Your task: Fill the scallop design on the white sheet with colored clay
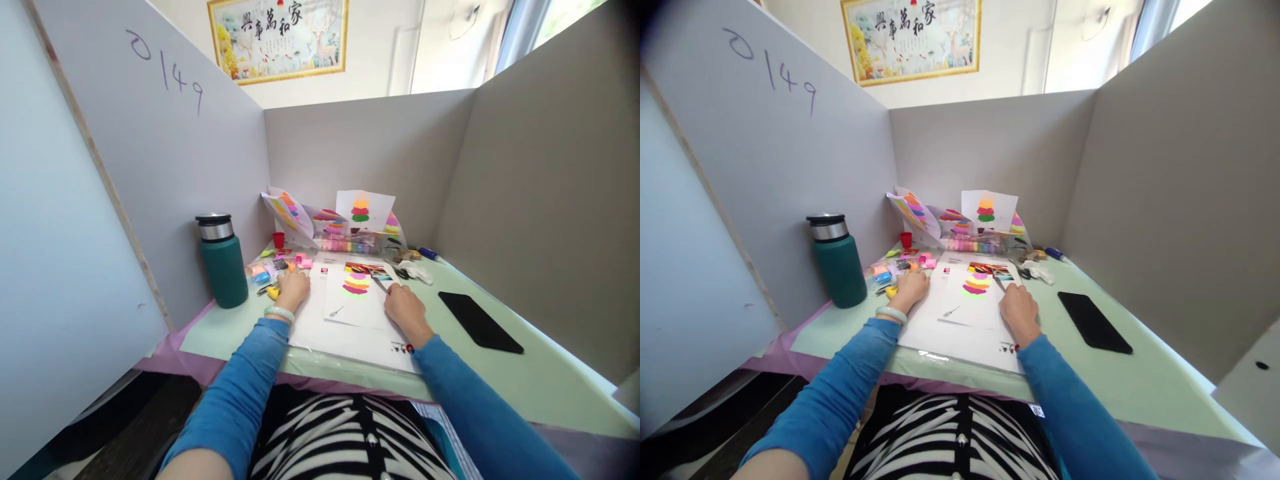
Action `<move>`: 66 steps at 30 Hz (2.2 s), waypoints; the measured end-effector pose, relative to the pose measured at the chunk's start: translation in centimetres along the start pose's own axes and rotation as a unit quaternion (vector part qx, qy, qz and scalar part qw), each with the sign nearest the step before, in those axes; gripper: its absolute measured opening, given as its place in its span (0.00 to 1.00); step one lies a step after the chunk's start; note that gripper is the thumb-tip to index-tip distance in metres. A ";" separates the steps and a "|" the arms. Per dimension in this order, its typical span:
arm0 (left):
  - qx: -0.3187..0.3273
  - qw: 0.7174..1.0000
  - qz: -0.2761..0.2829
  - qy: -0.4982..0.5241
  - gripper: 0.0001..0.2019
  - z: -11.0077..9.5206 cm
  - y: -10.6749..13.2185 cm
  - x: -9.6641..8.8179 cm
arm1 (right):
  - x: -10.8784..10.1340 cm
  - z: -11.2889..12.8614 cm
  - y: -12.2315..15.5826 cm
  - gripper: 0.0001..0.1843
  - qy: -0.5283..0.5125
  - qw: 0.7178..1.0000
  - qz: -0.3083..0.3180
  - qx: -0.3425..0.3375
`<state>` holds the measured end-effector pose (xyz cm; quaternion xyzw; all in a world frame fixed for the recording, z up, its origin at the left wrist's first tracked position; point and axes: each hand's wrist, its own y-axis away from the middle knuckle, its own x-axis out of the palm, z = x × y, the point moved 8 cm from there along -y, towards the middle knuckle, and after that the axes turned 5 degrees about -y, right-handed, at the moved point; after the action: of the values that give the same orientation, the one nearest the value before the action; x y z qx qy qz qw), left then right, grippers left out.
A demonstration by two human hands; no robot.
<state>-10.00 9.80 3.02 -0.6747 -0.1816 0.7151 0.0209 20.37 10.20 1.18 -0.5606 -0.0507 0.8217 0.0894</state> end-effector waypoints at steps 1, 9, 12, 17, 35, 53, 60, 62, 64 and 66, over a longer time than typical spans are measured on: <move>-0.001 1.000 -0.006 -0.002 0.18 0.0 0.0 -0.1 | 0.0 0.0 0.0 0.20 0.000 1.000 0.003 0.001; -0.083 0.988 -0.121 0.057 0.19 2.5 0.2 -2.5 | 0.0 0.0 0.1 0.21 -0.006 1.000 0.009 0.007; -0.130 0.983 -0.115 0.052 0.17 4.5 0.3 -2.7 | 0.0 0.0 0.0 0.20 -0.008 1.000 0.012 0.008; -0.147 0.986 0.016 0.082 0.12 5.7 0.0 -0.7 | 0.0 0.0 0.0 0.20 -0.012 1.000 0.012 0.014; -0.062 0.997 0.019 0.044 0.17 4.6 0.4 -1.1 | 0.1 -0.1 0.1 0.19 -0.011 1.000 0.001 0.013; -0.144 0.963 -0.190 0.125 0.17 5.6 0.0 -3.3 | 0.2 0.0 0.0 0.19 -0.009 1.000 0.018 0.018; -0.165 0.903 -0.277 0.285 0.20 7.9 0.0 -4.1 | 0.0 0.0 0.1 0.19 -0.013 1.000 0.019 0.019; -0.183 0.885 -0.281 0.323 0.19 8.7 -0.1 -3.8 | 0.0 0.0 0.1 0.19 -0.015 1.000 0.015 0.017; -0.195 0.870 -0.279 0.356 0.19 9.2 -0.3 -3.3 | 0.0 0.0 0.1 0.18 -0.015 1.000 0.011 0.015; -0.203 0.859 -0.276 0.379 0.19 9.6 -0.4 -3.0 | 0.1 0.0 0.1 0.18 -0.015 1.000 0.009 0.016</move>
<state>-19.13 7.14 6.25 -0.8052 -0.4798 0.3160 0.1472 20.37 10.13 1.11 -0.5475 -0.0335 0.8313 0.0902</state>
